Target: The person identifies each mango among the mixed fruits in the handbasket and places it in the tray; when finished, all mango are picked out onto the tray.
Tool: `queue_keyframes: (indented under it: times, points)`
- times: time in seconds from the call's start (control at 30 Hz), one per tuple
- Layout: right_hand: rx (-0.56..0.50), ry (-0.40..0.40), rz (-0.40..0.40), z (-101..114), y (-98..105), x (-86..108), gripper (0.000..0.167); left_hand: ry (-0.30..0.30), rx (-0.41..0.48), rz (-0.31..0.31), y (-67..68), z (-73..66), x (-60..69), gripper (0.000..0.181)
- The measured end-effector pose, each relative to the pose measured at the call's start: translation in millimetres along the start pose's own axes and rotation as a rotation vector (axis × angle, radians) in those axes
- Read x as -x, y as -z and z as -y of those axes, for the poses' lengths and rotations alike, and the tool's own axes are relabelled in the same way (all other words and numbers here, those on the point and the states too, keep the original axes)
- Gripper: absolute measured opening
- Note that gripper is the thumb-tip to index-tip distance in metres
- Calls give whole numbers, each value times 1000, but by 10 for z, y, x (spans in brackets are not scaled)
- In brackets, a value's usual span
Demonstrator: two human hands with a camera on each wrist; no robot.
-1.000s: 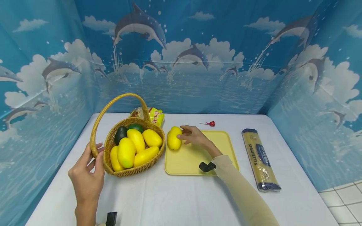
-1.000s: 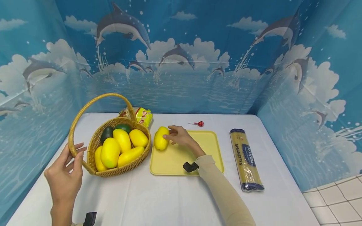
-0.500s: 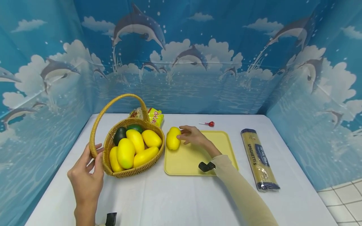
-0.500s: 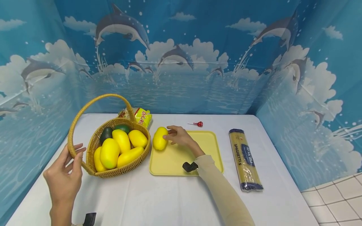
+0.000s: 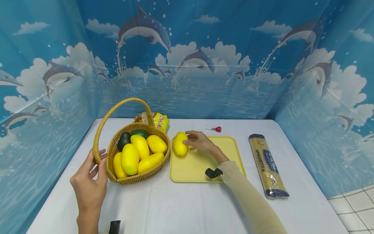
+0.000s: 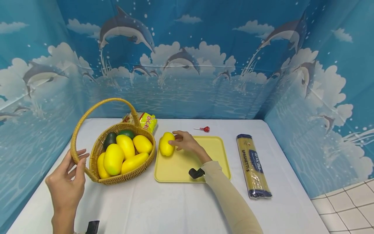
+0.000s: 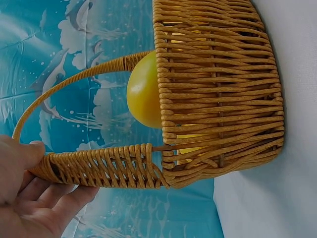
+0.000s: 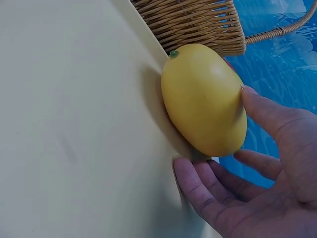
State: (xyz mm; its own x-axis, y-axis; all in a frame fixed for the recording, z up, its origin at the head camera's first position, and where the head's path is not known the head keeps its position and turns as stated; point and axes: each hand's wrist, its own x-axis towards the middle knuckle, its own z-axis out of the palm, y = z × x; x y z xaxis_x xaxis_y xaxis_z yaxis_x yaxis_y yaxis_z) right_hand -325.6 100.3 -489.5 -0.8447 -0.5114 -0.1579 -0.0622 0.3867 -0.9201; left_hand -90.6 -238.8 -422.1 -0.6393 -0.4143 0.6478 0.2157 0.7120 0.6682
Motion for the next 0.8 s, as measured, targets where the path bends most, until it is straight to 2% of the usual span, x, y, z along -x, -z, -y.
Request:
queue_keyframes:
  times: [0.8]
  points:
    - [-4,-8,-7,20,-3,25,64,-10,-5,0,-8,25,2,50]
